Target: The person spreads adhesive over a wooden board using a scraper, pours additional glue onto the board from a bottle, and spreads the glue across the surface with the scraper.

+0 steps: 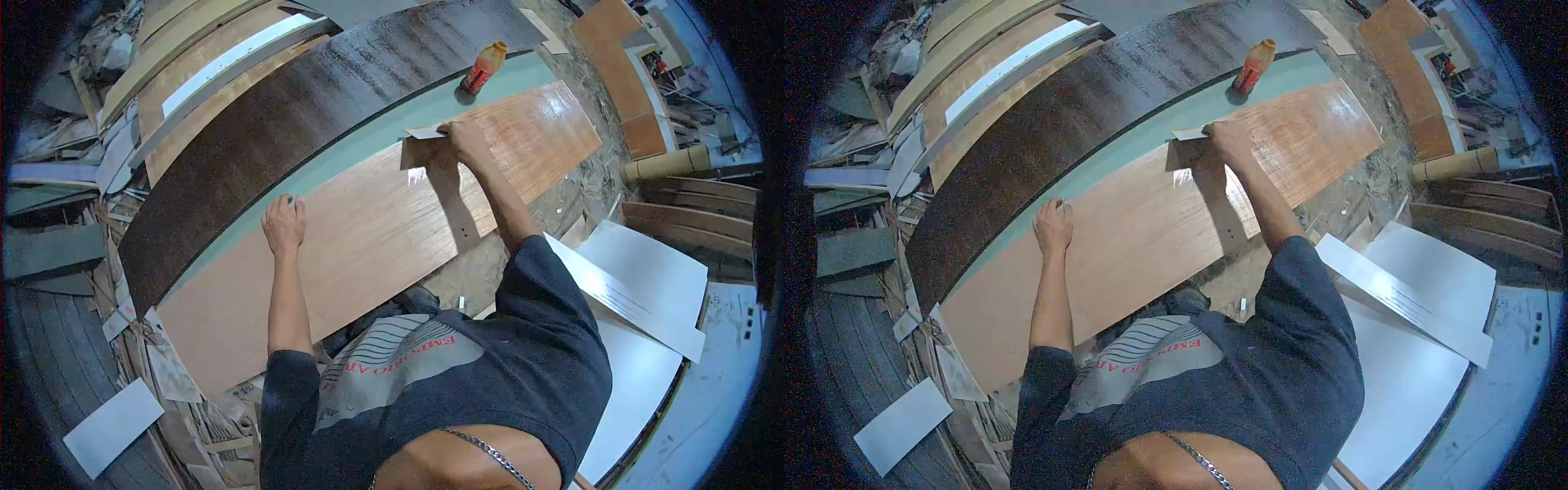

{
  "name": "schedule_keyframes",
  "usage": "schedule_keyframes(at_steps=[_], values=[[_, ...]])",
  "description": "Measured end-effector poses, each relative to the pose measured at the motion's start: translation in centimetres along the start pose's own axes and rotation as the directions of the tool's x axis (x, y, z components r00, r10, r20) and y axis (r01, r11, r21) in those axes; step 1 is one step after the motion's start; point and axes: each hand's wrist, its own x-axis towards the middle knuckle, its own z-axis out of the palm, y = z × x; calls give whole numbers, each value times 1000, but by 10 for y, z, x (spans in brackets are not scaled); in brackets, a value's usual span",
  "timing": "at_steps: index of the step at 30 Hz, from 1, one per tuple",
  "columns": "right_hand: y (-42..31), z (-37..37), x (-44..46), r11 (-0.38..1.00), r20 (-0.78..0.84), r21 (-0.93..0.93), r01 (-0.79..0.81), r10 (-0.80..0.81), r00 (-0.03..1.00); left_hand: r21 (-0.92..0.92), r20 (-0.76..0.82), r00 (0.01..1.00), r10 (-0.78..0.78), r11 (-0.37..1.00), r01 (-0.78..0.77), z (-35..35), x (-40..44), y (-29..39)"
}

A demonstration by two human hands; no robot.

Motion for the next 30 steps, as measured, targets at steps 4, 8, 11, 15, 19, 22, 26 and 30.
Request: schedule_keyframes(at_steps=[4, 8, 11, 15, 19, 22, 26, 30], values=[[7, 6, 14, 992, 63, -20, 126, -125, 990, -28, 10, 1000, 11, 1000, -11, -2, -1, 0], [-5, -40, -12, 950, 193, 76, 302, -311, 930, -32, 14, 999, 28, 999, -28, 2, -3, -7], [5, -41, -46, 960, 285, 17, 279, -272, 919, -13, -1, 997, 80, 997, -80, 4, -5, -6], [3, -66, -124, 976, 359, 51, 214, -217, 908, 16, -27, 996, 88, 996, -87, 6, -6, -9], [39, -19, -210, 991, 546, -34, 129, -89, 833, -24, -93, 989, 112, 993, -115, 13, -8, -16], [38, 17, -312, 993, 585, 34, -112, 71, 808, -2, -46, 992, 122, 993, -122, 5, -10, -15], [20, 10, -388, 892, 407, 213, -398, 289, 867, 39, 10, 993, 120, 992, -120, 6, -12, -22], [-48, -61, -355, 727, 88, 595, -344, 366, 926, 36, -28, 990, 142, 989, -141, 10, -9, -19]])
